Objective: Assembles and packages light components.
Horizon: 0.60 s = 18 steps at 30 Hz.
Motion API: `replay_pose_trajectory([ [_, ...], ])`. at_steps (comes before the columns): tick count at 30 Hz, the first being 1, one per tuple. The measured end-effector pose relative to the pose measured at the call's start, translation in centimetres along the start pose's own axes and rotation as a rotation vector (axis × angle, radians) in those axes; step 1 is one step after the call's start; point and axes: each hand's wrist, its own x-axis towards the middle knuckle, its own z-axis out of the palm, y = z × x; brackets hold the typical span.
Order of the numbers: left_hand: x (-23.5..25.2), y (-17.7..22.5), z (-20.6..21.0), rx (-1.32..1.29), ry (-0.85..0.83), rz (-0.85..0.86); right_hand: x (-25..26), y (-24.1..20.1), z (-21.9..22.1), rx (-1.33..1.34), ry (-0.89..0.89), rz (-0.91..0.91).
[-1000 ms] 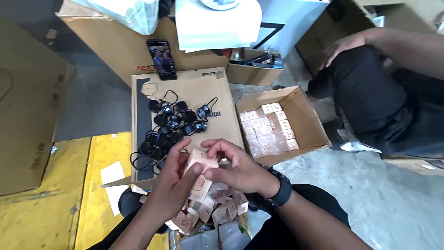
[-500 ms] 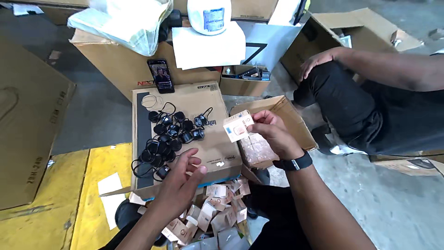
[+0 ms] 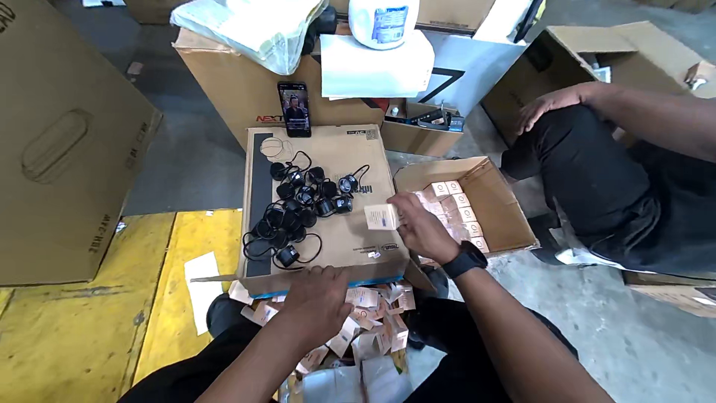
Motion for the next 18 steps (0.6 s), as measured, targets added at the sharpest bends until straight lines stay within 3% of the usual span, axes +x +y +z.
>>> replay_pose_trajectory([
  [4, -0.1, 0.0, -0.1, 0.025, -0.045, -0.022, 0.4, 1.0, 3.7, -0.263, -0.212, -0.007],
  [7, -0.4, 0.2, -0.2, 0.032, -0.024, -0.007, 0.7, 1.2, 5.0, -0.24, -0.278, 0.041],
  [13, -0.5, 0.8, -0.1, 0.061, -0.028, 0.01, 0.9, -0.4, 7.3, -0.141, -0.17, 0.32],
  [15, -0.5, 0.7, 0.0, 0.055, -0.03, 0.006, 1.2, -0.6, 6.8, -0.143, -0.181, 0.339],
  [18, -0.7, 0.7, 0.1, 0.063, 0.001, 0.006, 2.2, 0.3, 2.1, 0.034, -0.153, 0.367],
])
